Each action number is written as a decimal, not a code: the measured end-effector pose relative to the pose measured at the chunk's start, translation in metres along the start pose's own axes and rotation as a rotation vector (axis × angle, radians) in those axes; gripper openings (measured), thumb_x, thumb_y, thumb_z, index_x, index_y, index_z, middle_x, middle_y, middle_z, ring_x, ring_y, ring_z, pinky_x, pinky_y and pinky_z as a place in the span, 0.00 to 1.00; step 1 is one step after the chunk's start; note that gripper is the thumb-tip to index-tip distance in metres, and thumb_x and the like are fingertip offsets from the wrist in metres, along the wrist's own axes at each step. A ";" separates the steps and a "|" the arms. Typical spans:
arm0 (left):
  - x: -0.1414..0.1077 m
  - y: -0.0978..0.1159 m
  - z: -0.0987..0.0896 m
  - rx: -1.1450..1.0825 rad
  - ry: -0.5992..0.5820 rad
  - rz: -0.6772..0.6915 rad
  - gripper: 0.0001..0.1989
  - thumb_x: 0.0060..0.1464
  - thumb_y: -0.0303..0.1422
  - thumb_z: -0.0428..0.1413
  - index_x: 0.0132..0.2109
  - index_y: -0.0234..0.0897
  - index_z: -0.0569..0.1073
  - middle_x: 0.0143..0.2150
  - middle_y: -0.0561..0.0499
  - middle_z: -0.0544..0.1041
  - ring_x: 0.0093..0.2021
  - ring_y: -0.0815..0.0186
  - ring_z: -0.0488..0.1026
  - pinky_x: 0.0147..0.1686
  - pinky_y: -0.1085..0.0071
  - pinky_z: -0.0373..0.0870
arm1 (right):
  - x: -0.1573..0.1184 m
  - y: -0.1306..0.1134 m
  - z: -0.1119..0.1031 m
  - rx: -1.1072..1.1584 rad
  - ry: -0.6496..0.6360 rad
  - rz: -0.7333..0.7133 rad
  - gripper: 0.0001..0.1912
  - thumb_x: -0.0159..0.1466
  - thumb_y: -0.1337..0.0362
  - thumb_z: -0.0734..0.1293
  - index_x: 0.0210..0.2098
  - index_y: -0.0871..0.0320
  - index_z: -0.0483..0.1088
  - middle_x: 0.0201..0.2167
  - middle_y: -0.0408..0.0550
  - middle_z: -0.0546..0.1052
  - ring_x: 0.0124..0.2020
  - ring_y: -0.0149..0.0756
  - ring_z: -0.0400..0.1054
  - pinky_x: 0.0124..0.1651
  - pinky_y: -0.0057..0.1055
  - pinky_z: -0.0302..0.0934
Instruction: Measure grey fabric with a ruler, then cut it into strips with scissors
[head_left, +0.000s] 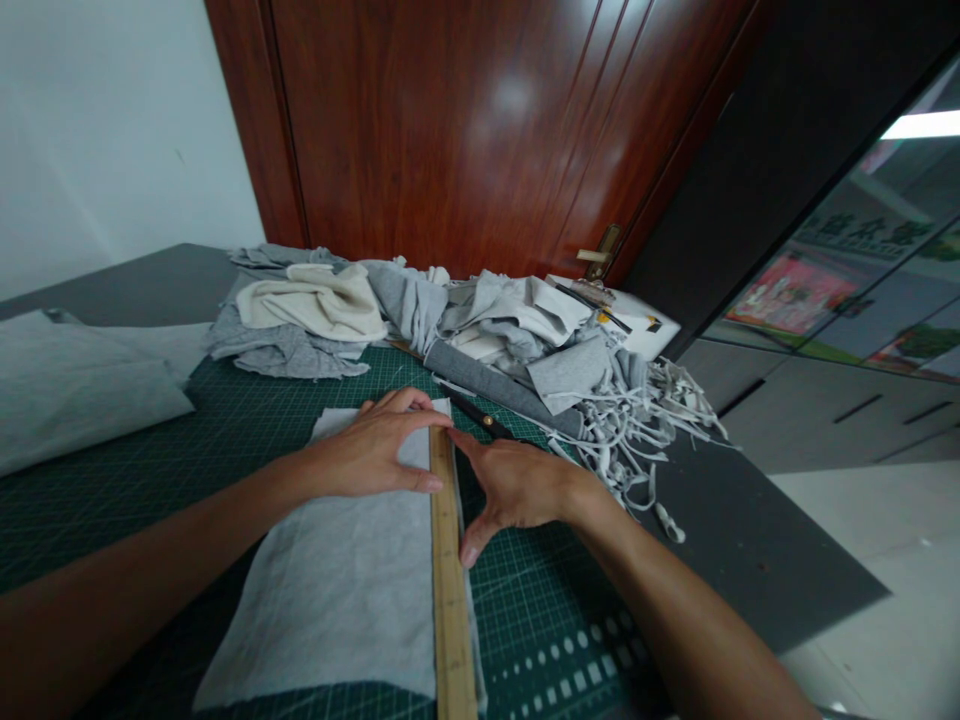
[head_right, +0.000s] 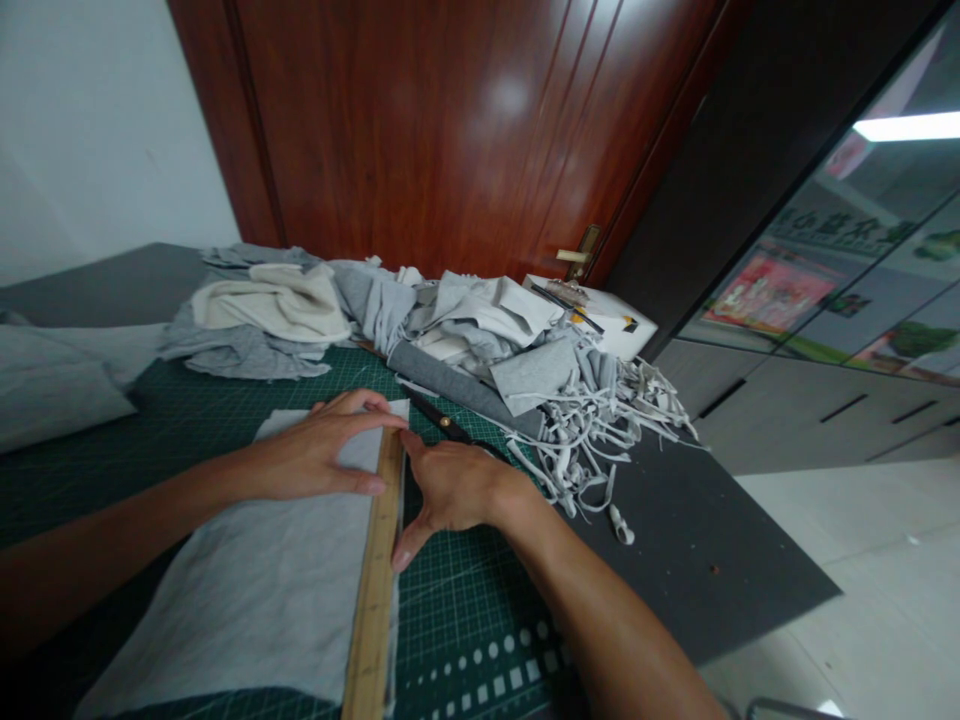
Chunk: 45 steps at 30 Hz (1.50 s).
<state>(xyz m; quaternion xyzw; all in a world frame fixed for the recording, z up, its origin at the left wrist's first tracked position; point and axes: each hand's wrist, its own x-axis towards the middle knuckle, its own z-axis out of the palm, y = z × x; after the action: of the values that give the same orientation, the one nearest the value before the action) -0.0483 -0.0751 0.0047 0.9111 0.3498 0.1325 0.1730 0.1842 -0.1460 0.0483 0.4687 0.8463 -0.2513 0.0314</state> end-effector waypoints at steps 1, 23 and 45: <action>0.000 0.001 0.000 -0.004 0.001 0.001 0.36 0.52 0.52 0.68 0.67 0.49 0.75 0.67 0.42 0.69 0.68 0.39 0.66 0.63 0.42 0.63 | 0.000 0.000 0.000 0.001 -0.002 0.003 0.75 0.48 0.39 0.84 0.79 0.68 0.48 0.48 0.64 0.84 0.47 0.61 0.81 0.47 0.44 0.69; 0.004 0.003 0.000 -0.053 0.090 -0.015 0.31 0.52 0.42 0.70 0.62 0.43 0.77 0.63 0.43 0.74 0.65 0.46 0.70 0.65 0.50 0.64 | 0.000 -0.001 0.000 -0.052 -0.017 0.031 0.71 0.49 0.36 0.83 0.77 0.71 0.55 0.50 0.68 0.84 0.49 0.64 0.80 0.46 0.42 0.68; 0.001 0.020 -0.003 -0.109 -0.013 -0.041 0.35 0.40 0.49 0.74 0.55 0.44 0.80 0.47 0.50 0.73 0.45 0.56 0.75 0.46 0.62 0.72 | 0.000 -0.001 0.000 -0.045 -0.004 0.025 0.71 0.49 0.37 0.84 0.78 0.67 0.55 0.50 0.65 0.84 0.49 0.63 0.80 0.46 0.42 0.69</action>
<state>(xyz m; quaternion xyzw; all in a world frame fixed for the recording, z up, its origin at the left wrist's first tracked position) -0.0368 -0.0876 0.0163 0.8938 0.3594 0.1421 0.2274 0.1835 -0.1468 0.0484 0.4777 0.8459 -0.2326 0.0467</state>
